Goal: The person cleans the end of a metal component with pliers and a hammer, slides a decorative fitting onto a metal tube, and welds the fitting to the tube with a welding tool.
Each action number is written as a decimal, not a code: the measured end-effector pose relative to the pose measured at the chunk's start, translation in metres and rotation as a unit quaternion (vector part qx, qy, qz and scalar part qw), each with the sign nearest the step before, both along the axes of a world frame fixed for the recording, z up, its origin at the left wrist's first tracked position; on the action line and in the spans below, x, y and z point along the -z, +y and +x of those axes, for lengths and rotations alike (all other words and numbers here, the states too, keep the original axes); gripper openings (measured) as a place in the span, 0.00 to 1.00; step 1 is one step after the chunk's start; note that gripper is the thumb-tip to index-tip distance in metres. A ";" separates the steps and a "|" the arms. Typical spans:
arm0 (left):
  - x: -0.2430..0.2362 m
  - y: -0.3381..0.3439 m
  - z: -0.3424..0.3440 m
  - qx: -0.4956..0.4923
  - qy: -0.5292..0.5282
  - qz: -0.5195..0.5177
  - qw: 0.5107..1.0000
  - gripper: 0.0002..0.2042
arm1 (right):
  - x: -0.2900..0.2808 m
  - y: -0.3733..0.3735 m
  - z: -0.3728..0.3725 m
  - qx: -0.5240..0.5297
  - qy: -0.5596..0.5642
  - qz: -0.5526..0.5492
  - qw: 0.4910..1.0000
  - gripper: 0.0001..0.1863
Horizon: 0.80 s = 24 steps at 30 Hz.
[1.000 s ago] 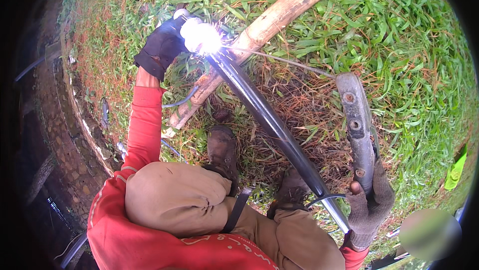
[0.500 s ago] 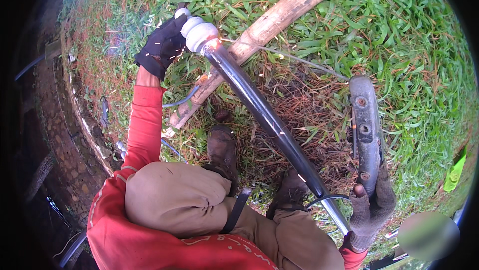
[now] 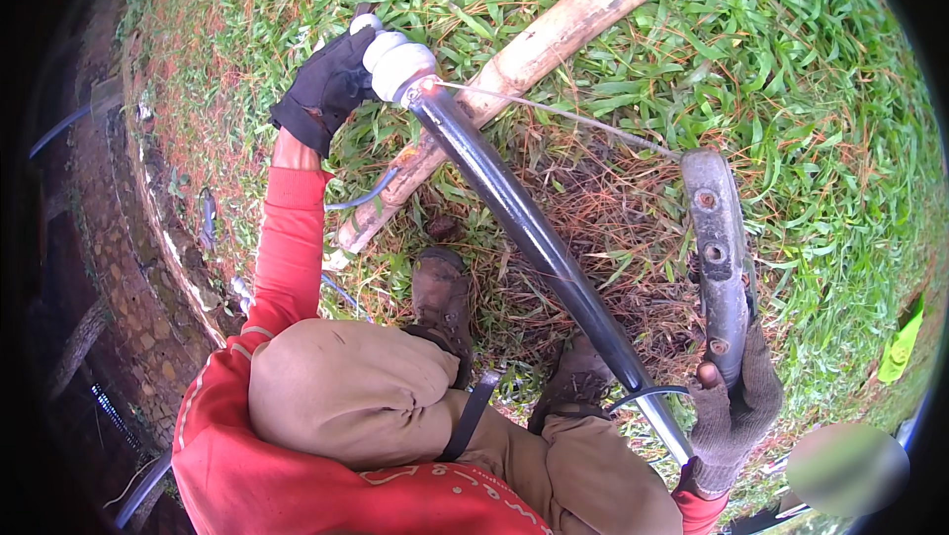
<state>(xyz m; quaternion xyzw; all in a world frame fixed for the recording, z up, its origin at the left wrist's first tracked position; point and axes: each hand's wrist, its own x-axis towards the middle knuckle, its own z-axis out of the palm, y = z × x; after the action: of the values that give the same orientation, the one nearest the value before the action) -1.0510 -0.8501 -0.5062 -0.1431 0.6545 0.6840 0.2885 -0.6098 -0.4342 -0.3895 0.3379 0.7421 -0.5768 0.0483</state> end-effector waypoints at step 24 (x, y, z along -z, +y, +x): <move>-0.003 -0.004 -0.002 0.036 -0.054 -0.017 0.998 0.18 | 0.000 -0.003 -0.007 0.016 -0.005 -0.011 1.000 0.32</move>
<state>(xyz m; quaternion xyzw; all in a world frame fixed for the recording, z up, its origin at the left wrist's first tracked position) -1.0535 -0.8545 -0.5032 -0.1611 0.6543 0.6534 0.3450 -0.6167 -0.4375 -0.3898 0.3525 0.7301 -0.5835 0.0466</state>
